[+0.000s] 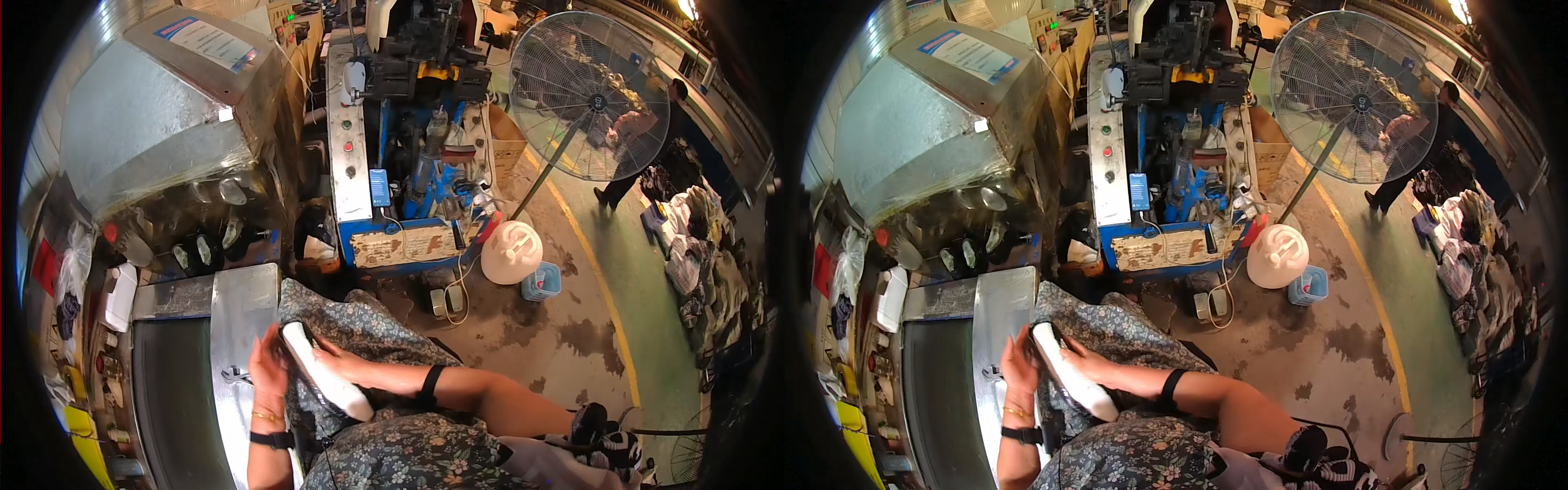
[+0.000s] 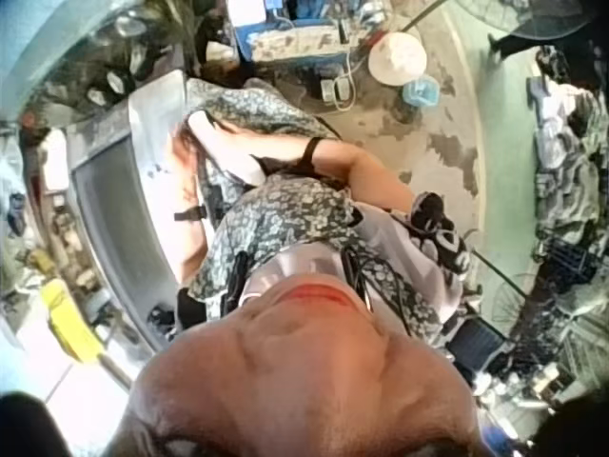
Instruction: Manually attaching and inspecting shoe soles and components on a factory assembly line.
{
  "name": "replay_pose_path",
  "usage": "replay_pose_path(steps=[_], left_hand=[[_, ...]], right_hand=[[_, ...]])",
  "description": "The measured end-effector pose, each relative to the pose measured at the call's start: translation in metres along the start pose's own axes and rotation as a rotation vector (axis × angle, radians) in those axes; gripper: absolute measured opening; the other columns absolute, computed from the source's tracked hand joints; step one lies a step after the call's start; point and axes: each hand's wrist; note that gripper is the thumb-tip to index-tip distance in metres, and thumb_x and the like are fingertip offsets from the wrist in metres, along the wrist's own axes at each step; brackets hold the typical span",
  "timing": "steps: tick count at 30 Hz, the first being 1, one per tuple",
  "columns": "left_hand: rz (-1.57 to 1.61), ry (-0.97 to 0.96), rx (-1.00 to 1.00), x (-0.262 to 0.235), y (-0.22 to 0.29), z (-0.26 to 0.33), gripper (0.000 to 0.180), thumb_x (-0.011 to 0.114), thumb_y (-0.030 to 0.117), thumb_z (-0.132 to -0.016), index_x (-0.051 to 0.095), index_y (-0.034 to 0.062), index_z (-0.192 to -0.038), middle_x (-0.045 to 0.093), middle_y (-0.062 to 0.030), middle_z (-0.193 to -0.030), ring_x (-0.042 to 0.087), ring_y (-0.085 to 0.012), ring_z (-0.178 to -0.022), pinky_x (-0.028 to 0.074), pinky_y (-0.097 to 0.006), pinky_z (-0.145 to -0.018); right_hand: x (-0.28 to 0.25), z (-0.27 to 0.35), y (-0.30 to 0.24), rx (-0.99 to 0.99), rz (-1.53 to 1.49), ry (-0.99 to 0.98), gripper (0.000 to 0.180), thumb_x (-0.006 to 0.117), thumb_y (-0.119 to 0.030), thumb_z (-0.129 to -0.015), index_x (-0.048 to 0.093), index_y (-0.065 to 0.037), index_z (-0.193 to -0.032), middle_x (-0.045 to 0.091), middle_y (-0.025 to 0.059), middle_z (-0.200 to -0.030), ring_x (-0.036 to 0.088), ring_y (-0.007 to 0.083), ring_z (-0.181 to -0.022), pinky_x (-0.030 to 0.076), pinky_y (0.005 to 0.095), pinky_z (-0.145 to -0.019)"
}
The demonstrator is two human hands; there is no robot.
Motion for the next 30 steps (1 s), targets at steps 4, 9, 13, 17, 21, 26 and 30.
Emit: replay_pose_path(steps=[4,9,13,17,21,26,30], left_hand=[[-1.354,0.447,0.188,-0.010,-0.004,0.015,0.049,0.043,0.044,-0.098,0.063,0.0004,-0.111,0.067,-0.0178,-0.110,0.065,-0.0337,-0.101,0.050,-0.042,-0.090],[-2.633,0.212,0.257,0.039,0.023,0.024,0.029,0.057,0.031,-0.088,0.060,0.0041,-0.097,0.064,-0.0136,-0.075,0.068,-0.0285,-0.066,0.054,-0.038,-0.057],[-1.623,0.226,0.238,-0.012,0.002,0.062,0.065,0.041,0.031,-0.099,0.013,-0.0067,-0.144,0.064,-0.0309,-0.087,0.062,-0.0477,-0.071,0.049,-0.052,-0.065],[-1.724,0.482,0.111,0.016,-0.021,0.055,0.056,0.039,0.029,-0.100,0.027,-0.0053,-0.143,0.063,-0.0326,-0.091,0.063,-0.0447,-0.089,0.050,-0.047,-0.081],[-0.397,0.278,0.235,-0.113,-0.060,0.029,0.055,0.028,0.043,-0.102,0.042,0.0049,-0.139,0.057,-0.0173,-0.122,0.058,-0.0285,-0.109,0.047,-0.038,-0.097],[-0.200,0.182,0.050,-0.039,0.004,0.001,0.068,0.038,0.061,-0.094,0.052,0.0062,-0.131,0.061,-0.0085,-0.117,0.061,-0.0240,-0.101,0.053,-0.035,-0.088],[-0.069,0.261,-0.015,-0.033,0.008,-0.020,0.065,0.036,0.059,-0.095,0.048,0.0091,-0.136,0.059,-0.0089,-0.122,0.058,-0.0256,-0.109,0.049,-0.039,-0.095]], right_hand=[[0.034,-0.031,0.004,-0.196,0.159,0.181,0.073,0.044,-0.047,-0.098,0.015,-0.006,-0.151,0.037,0.0307,-0.143,0.046,0.0420,-0.127,0.037,0.0407,-0.106],[0.048,-0.023,-0.016,-0.053,0.563,0.155,0.078,0.045,-0.045,-0.097,0.010,0.001,-0.149,0.034,0.0362,-0.140,0.044,0.0479,-0.125,0.039,0.0453,-0.103],[0.036,-0.037,0.009,-0.364,0.359,0.028,0.072,0.044,-0.037,-0.099,0.010,0.002,-0.149,0.035,0.0341,-0.141,0.042,0.0462,-0.128,0.037,0.0431,-0.105],[0.042,-0.018,-0.012,-0.275,0.533,0.178,0.067,0.045,-0.032,-0.099,0.017,0.004,-0.147,0.036,0.0330,-0.141,0.043,0.0431,-0.128,0.036,0.0424,-0.106],[0.047,-0.034,-0.022,-0.279,0.358,0.072,0.067,0.048,-0.025,-0.097,0.018,0.011,-0.145,0.030,0.0329,-0.145,0.032,0.0401,-0.137,0.028,0.0429,-0.112],[0.035,-0.055,-0.010,-0.278,0.018,-0.294,0.078,0.045,-0.043,-0.099,0.011,0.004,-0.150,0.031,0.0269,-0.148,0.034,0.0308,-0.137,0.029,0.0372,-0.112],[0.009,0.016,-0.070,-0.276,0.593,-0.170,0.098,0.066,-0.047,-0.084,0.006,-0.015,-0.154,0.029,0.0329,-0.145,0.040,0.0441,-0.130,0.037,0.0438,-0.105]])
Point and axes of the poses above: each hand's wrist, its own z-axis away from the middle knuckle, its own x-axis out of the palm, y = z × x
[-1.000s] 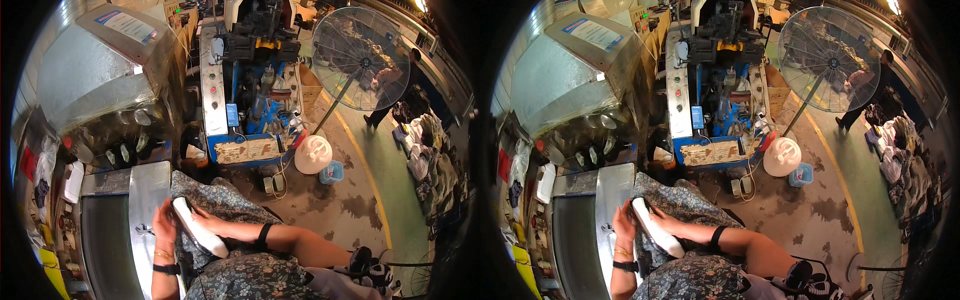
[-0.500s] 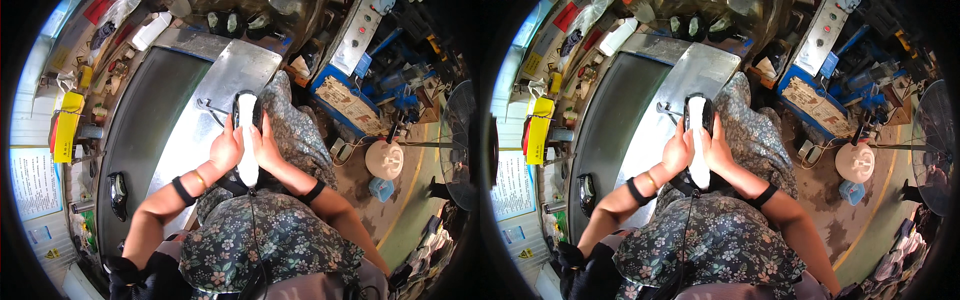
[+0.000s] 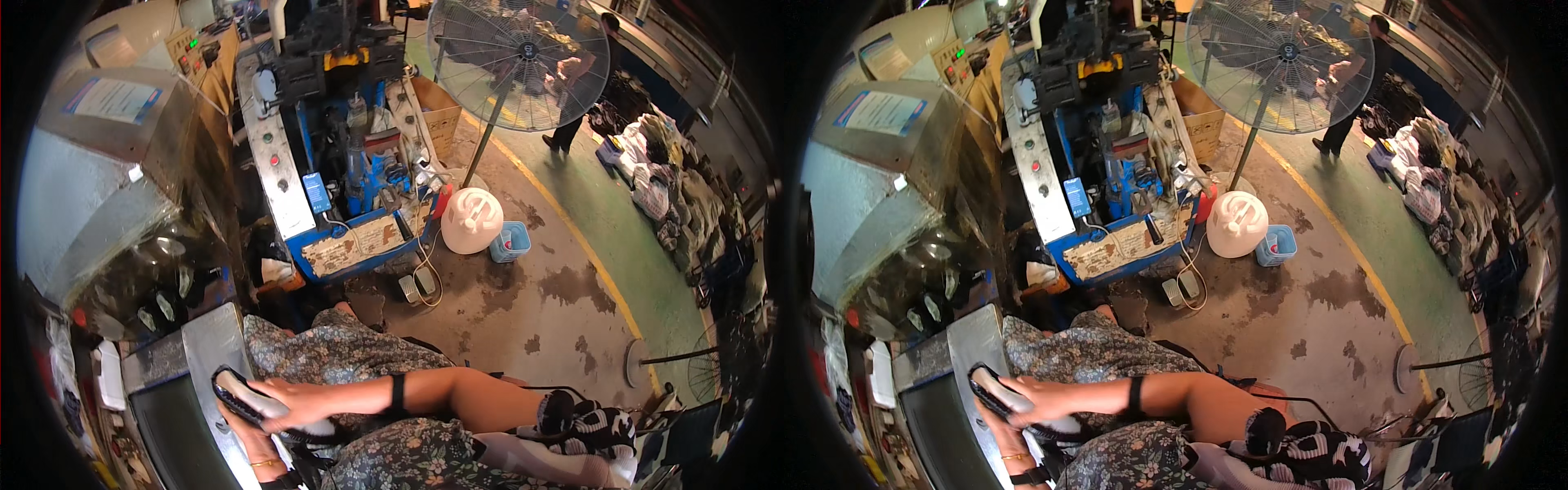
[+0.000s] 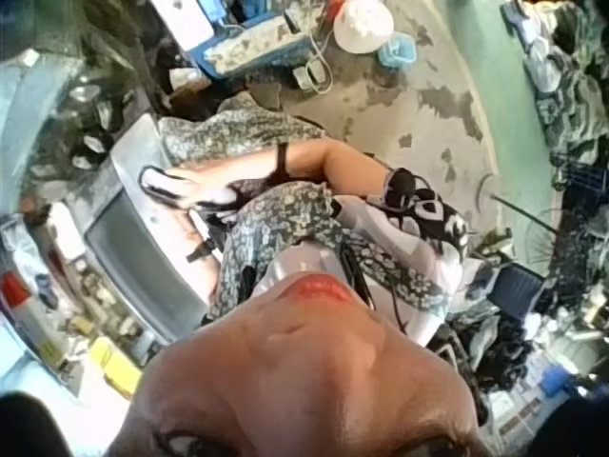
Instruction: Manually attaching and inspecting shoe soles and components on a factory assembly line.
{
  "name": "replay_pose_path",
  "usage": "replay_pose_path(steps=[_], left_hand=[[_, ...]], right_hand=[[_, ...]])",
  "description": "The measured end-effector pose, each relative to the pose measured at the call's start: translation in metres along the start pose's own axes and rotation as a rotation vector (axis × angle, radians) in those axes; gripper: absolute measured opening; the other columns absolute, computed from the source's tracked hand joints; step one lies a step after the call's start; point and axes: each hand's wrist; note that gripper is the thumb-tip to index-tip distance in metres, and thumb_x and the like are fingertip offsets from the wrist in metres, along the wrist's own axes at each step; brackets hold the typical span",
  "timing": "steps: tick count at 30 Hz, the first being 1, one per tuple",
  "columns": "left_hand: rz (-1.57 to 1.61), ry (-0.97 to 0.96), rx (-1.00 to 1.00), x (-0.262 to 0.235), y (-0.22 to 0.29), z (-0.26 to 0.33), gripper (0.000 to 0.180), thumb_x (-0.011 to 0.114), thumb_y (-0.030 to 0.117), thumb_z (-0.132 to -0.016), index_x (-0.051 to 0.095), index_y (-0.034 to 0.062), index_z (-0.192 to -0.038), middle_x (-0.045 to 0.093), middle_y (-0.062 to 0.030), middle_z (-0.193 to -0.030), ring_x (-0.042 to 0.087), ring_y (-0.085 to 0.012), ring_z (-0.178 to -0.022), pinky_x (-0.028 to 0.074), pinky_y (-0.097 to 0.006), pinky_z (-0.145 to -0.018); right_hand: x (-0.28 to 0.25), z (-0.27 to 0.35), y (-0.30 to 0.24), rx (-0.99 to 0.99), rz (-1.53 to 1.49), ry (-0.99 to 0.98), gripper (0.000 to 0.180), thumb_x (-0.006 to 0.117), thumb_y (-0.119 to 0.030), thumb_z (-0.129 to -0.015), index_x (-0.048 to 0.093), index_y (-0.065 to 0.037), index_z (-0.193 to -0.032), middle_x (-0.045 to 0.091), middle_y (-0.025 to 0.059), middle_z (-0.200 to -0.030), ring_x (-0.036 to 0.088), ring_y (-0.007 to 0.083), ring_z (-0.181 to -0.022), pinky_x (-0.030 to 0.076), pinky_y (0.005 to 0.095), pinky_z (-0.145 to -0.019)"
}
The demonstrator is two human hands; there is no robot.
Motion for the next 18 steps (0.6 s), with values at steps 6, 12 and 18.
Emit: replay_pose_path(steps=[6,12,18], left_hand=[[-0.095,-0.117,0.050,0.052,-0.020,0.015,0.053,0.041,0.042,-0.098,0.049,0.0044,-0.134,0.059,-0.0111,-0.126,0.058,-0.0250,-0.113,0.045,-0.041,-0.099],[-0.496,-0.092,0.385,0.037,-0.039,0.054,0.034,0.058,0.006,-0.093,0.054,0.0031,-0.127,0.062,-0.0046,-0.114,0.059,-0.0123,-0.092,0.046,-0.025,-0.085],[-0.654,-0.021,0.293,-0.020,-0.055,0.054,0.021,0.056,-0.001,-0.093,0.058,-0.0026,-0.114,0.064,-0.0060,-0.104,0.059,-0.0119,-0.093,0.048,-0.026,-0.086]], right_hand=[[-0.012,0.008,0.061,-0.063,-0.552,0.145,0.089,0.073,-0.009,-0.072,0.031,-0.011,-0.150,0.044,0.0160,-0.142,0.051,0.0204,-0.119,0.043,0.0327,-0.098],[-0.156,0.080,-0.007,-0.078,-0.519,0.394,0.079,0.073,0.002,-0.071,0.041,-0.004,-0.143,0.045,0.0090,-0.145,0.049,0.0136,-0.123,0.048,0.0269,-0.092],[-0.366,0.107,-0.036,-0.346,0.561,1.050,0.069,0.079,-0.008,-0.065,0.057,-0.008,-0.130,0.058,0.0114,-0.118,0.058,0.0220,-0.109,0.044,0.0327,-0.096]])
Point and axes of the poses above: each hand's wrist, its own z-axis away from the middle knuckle, its own x-axis out of the palm, y = z × x
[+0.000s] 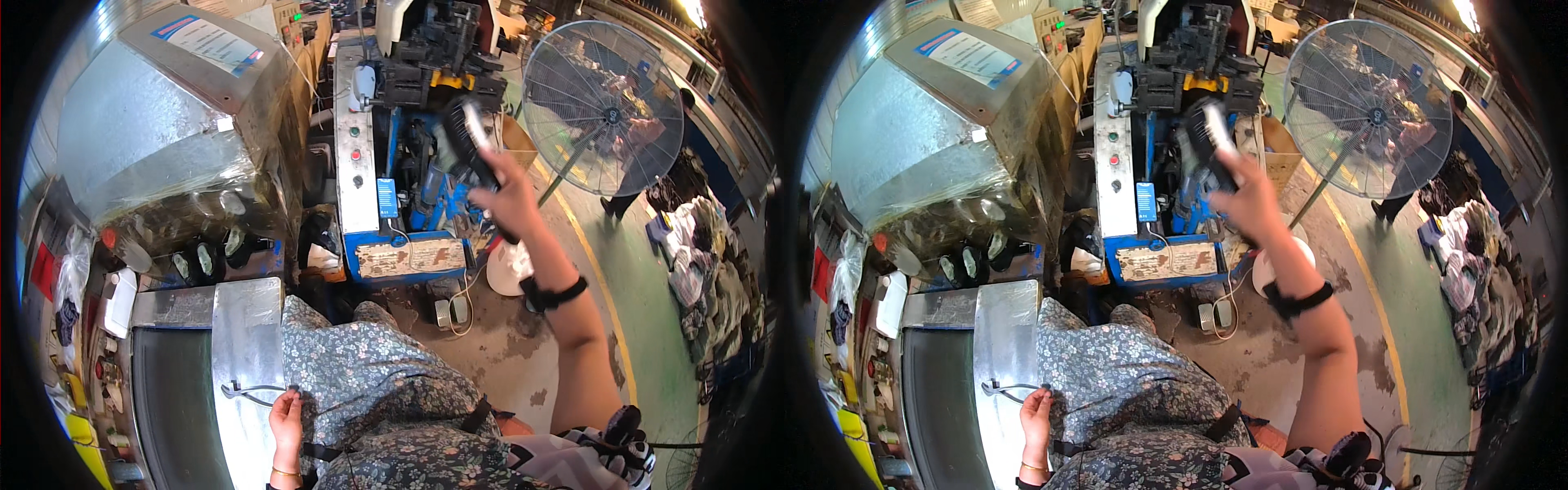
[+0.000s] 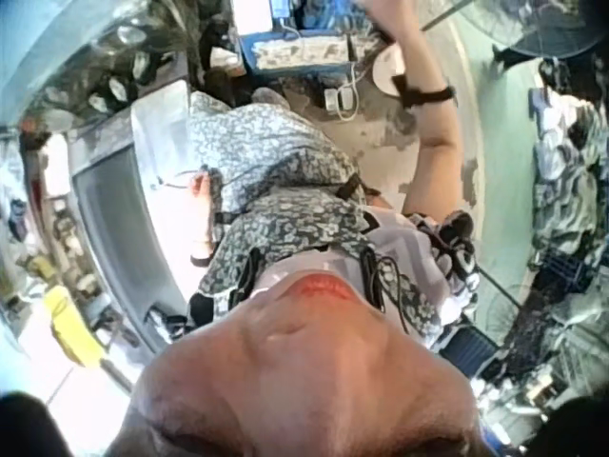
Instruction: Manually attaching and inspecting shoe soles and components on a factory assembly line.
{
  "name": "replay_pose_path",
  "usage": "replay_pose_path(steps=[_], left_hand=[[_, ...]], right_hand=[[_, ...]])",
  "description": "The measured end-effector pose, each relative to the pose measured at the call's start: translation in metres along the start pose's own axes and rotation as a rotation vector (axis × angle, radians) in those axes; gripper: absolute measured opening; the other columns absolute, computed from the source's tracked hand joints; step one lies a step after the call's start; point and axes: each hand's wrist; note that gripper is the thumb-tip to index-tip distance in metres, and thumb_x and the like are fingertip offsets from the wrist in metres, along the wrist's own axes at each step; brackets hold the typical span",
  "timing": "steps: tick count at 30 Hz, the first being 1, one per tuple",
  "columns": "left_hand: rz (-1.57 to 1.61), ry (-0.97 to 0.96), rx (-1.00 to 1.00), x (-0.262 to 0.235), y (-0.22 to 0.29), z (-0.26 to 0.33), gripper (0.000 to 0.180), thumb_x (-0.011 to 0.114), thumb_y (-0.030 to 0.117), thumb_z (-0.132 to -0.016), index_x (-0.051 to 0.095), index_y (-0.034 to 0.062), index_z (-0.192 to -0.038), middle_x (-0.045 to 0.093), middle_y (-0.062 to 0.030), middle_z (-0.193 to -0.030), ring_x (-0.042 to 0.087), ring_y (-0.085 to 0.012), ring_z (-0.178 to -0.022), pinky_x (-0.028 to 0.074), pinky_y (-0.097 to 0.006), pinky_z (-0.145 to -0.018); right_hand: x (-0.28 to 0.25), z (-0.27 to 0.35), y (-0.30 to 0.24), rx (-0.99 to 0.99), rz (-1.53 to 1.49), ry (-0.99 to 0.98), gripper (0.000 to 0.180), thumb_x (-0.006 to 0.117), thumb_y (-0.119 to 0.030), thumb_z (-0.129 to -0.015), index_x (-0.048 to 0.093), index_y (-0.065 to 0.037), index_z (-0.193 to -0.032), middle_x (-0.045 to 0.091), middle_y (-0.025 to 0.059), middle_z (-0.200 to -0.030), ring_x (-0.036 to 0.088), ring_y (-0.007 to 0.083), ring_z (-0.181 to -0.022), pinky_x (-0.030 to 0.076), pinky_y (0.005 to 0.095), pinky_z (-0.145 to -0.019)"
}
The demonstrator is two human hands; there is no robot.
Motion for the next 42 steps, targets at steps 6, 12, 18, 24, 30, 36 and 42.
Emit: replay_pose_path(steps=[6,12,18,24,30,36,42], left_hand=[[-0.035,0.082,0.036,0.017,-0.005,-0.006,0.017,0.057,-0.001,-0.092,0.060,-0.0031,-0.109,0.063,-0.0025,-0.095,0.058,-0.0084,-0.084,0.046,-0.021,-0.078],[-0.147,0.114,0.019,0.016,-0.010,-0.007,0.014,0.054,-0.001,-0.094,0.059,-0.0036,-0.107,0.061,-0.0007,-0.093,0.055,-0.0068,-0.085,0.044,-0.020,-0.078],[-0.028,0.012,-0.069,0.001,-0.046,-0.025,0.021,0.054,0.030,-0.098,0.050,0.0188,-0.081,0.048,0.0008,-0.053,0.035,-0.0093,-0.032,0.023,-0.026,-0.027],[-0.063,0.020,-0.053,0.004,-0.054,-0.034,0.017,0.052,0.023,-0.099,0.049,0.0199,-0.083,0.047,-0.0004,-0.052,0.036,-0.0098,-0.033,0.024,-0.025,-0.028],[0.026,-0.023,-0.048,0.007,-0.046,-0.025,0.009,0.054,0.018,-0.097,0.052,0.0197,-0.089,0.049,-0.0024,-0.060,0.038,-0.0111,-0.036,0.027,-0.028,-0.029],[0.015,-0.090,-0.133,-0.022,-0.067,-0.039,0.024,0.039,0.029,-0.102,0.055,0.0216,-0.086,0.046,-0.0004,-0.066,0.035,-0.0123,-0.045,0.026,-0.031,-0.034],[-0.258,-0.022,-0.274,0.019,0.008,-0.021,0.021,0.054,0.035,-0.095,0.058,0.0158,-0.088,0.061,-0.0056,-0.082,0.057,-0.0143,-0.064,0.043,-0.030,-0.047]], right_hand=[[-0.023,-0.110,0.060,0.361,0.555,0.000,0.071,0.076,-0.024,-0.064,0.058,-0.029,-0.132,0.060,0.0090,-0.109,0.062,0.0267,-0.097,0.047,0.0386,-0.088],[0.006,-0.136,0.080,0.446,0.670,-0.229,0.071,0.071,-0.035,-0.064,0.055,-0.037,-0.133,0.065,0.0106,-0.118,0.062,0.0278,-0.110,0.046,0.0447,-0.095],[0.027,-0.138,0.037,0.471,0.964,-0.514,0.072,0.064,-0.052,-0.074,0.041,-0.043,-0.142,0.042,0.0179,-0.140,0.047,0.0394,-0.124,0.040,0.0483,-0.101],[0.037,-0.099,0.069,0.392,0.804,-0.337,0.077,0.062,-0.052,-0.078,0.030,-0.041,-0.147,0.021,0.0213,-0.154,0.043,0.0446,-0.124,0.041,0.0475,-0.102],[0.035,-0.109,0.069,0.427,0.773,-0.322,0.074,0.064,-0.046,-0.078,0.035,-0.040,-0.146,0.024,0.0194,-0.153,0.042,0.0435,-0.125,0.042,0.0459,-0.102],[0.045,-0.147,0.080,0.463,0.733,-0.324,0.074,0.065,-0.046,-0.077,0.037,-0.040,-0.145,0.028,0.0173,-0.151,0.042,0.0415,-0.125,0.042,0.0450,-0.102],[0.049,-0.184,0.100,0.491,0.681,-0.317,0.073,0.065,-0.046,-0.076,0.040,-0.039,-0.144,0.033,0.0150,-0.148,0.043,0.0409,-0.124,0.042,0.0443,-0.102]])
Point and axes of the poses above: each hand's wrist, its own z-axis away from the middle knuckle, its own x-axis out of the palm, y = z × x
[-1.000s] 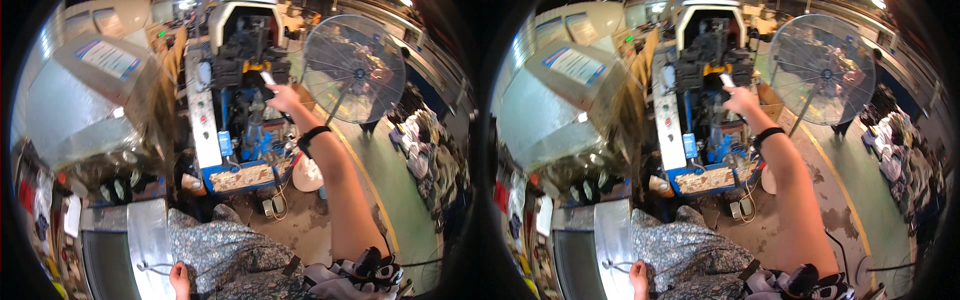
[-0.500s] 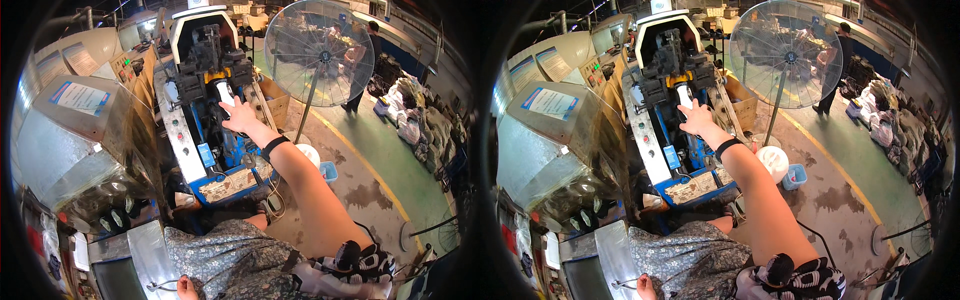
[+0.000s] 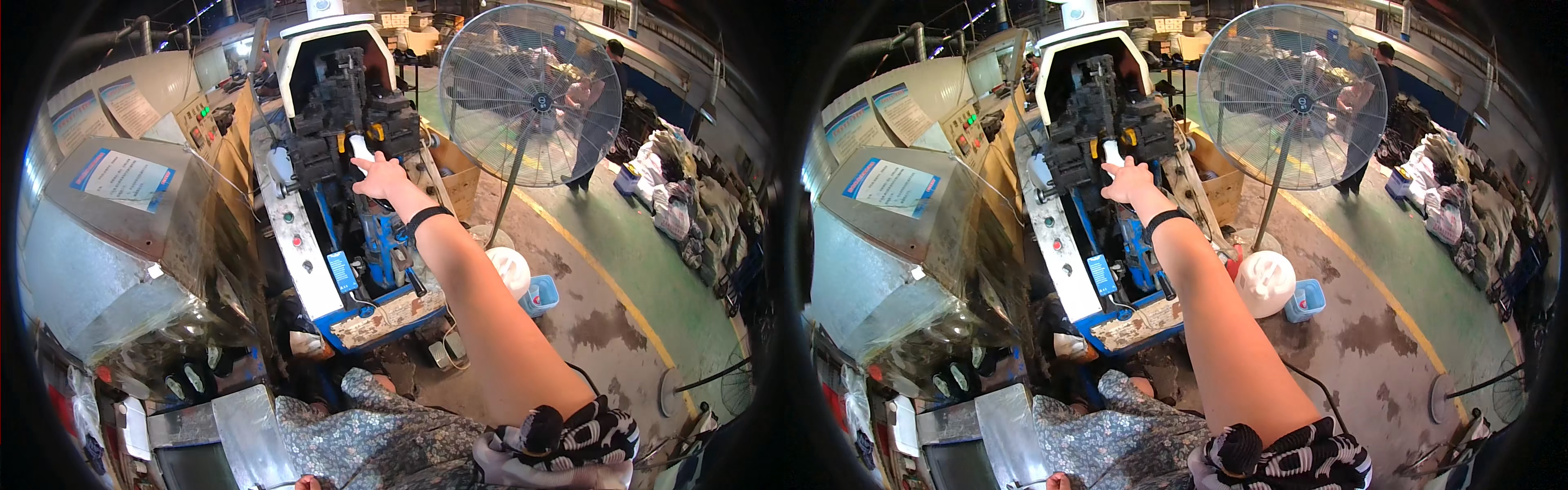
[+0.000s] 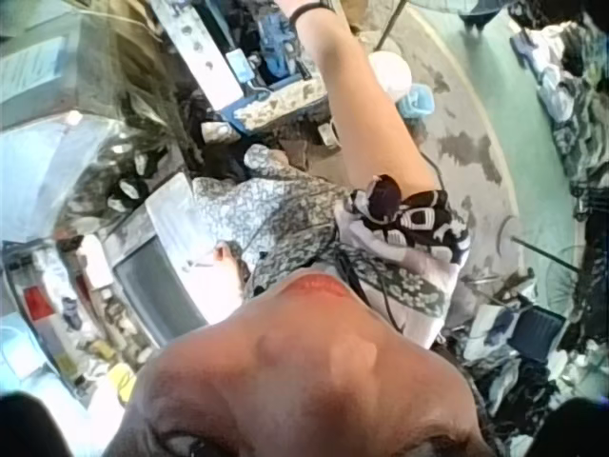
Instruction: Manually attaching and inspecting shoe soles and components on a factory assembly line.
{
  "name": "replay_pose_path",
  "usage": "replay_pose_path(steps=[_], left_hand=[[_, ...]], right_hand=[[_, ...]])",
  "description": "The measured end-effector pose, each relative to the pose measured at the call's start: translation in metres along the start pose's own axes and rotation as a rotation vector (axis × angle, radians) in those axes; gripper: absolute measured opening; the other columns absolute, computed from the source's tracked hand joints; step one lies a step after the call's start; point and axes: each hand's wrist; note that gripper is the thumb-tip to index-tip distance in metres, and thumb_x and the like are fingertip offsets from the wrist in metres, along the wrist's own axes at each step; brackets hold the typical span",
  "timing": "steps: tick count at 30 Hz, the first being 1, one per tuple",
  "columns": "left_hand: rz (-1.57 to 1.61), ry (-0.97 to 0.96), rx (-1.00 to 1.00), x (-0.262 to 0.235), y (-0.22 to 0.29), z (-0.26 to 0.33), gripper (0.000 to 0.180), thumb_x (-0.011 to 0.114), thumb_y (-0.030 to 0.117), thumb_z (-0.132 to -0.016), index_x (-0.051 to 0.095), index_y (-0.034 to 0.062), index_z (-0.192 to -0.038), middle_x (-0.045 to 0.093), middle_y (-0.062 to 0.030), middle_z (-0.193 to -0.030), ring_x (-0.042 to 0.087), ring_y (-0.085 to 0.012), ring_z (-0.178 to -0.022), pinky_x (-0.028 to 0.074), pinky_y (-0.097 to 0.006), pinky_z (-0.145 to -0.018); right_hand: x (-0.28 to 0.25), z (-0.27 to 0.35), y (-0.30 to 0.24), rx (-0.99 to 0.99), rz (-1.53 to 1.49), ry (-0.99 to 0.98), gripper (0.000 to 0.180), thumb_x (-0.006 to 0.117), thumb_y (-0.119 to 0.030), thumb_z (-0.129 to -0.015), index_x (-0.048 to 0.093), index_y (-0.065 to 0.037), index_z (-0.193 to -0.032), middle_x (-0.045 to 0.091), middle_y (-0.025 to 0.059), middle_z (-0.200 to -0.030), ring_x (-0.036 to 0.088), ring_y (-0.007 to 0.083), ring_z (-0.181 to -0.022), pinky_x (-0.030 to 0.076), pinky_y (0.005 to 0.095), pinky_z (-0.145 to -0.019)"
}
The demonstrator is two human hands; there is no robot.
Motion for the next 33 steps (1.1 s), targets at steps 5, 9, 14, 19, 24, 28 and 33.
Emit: replay_pose_path(steps=[5,9,14,19,24,28,33], left_hand=[[-0.231,0.111,0.250,0.019,0.035,-0.013,0.020,0.055,0.033,-0.095,0.061,0.0146,-0.092,0.063,-0.0075,-0.085,0.059,-0.0172,-0.071,0.046,-0.032,-0.057],[-0.425,0.196,0.478,0.027,0.058,-0.015,0.020,0.055,0.033,-0.095,0.063,0.0136,-0.096,0.064,-0.0090,-0.087,0.061,-0.0195,-0.077,0.048,-0.033,-0.064],[-0.655,0.325,0.680,0.037,0.067,0.000,0.022,0.056,0.031,-0.095,0.065,0.0125,-0.101,0.066,-0.0108,-0.090,0.063,-0.0224,-0.085,0.050,-0.035,-0.074],[-0.882,0.367,0.752,0.046,0.047,-0.016,0.056,0.069,0.019,-0.073,0.054,0.0055,-0.125,0.040,-0.0306,-0.134,0.038,-0.0497,-0.121,0.033,-0.055,-0.103],[-1.030,0.387,0.705,0.053,0.062,-0.031,0.050,0.070,0.022,-0.075,0.058,0.0131,-0.123,0.042,-0.0249,-0.131,0.041,-0.0440,-0.117,0.034,-0.053,-0.099],[-1.026,0.355,0.610,0.044,0.058,-0.029,0.047,0.073,0.016,-0.071,0.060,0.0114,-0.117,0.043,-0.0219,-0.127,0.041,-0.0411,-0.115,0.035,-0.051,-0.098],[-0.853,0.191,0.614,0.053,0.059,-0.061,0.044,0.078,0.015,-0.065,0.066,0.0112,-0.107,0.043,-0.0198,-0.124,0.042,-0.0380,-0.113,0.036,-0.048,-0.094]], right_hand=[[-0.011,-0.012,-0.004,0.021,0.006,-0.005,0.077,0.066,-0.047,-0.073,0.039,-0.040,-0.144,0.036,0.0162,-0.145,0.045,0.0419,-0.124,0.041,0.0441,-0.104],[-0.021,-0.007,-0.006,0.043,-0.001,-0.027,0.076,0.065,-0.045,-0.074,0.037,-0.040,-0.144,0.035,0.0154,-0.145,0.043,0.0409,-0.126,0.042,0.0434,-0.103],[0.005,0.003,-0.032,-0.188,0.326,0.514,0.026,0.055,-0.018,-0.083,0.067,-0.008,-0.102,0.059,0.0151,-0.112,0.058,0.0296,-0.101,0.047,0.0387,-0.078],[0.181,0.152,-0.132,-0.794,-0.126,-0.281,0.028,0.061,-0.027,-0.079,0.067,-0.010,-0.101,0.069,0.0100,-0.093,0.062,0.0307,-0.102,0.051,0.0436,-0.084],[0.398,0.330,-0.125,-0.282,-0.571,-0.053,0.036,0.054,-0.028,-0.087,0.062,-0.008,-0.116,0.063,0.0145,-0.118,0.060,0.0356,-0.110,0.048,0.0459,-0.094],[0.518,0.396,-0.112,-0.050,-0.445,-0.613,0.040,0.057,-0.030,-0.087,0.060,-0.006,-0.118,0.061,0.0154,-0.121,0.058,0.0355,-0.114,0.048,0.0453,-0.096],[0.636,0.355,-0.019,0.481,-0.119,-1.007,0.053,0.064,-0.034,-0.084,0.052,-0.004,-0.125,0.056,0.0181,-0.126,0.053,0.0357,-0.119,0.047,0.0440,-0.097]])
Point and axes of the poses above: each hand's wrist, its own z-axis away from the middle knuckle, its own x-axis out of the palm, y = z × x
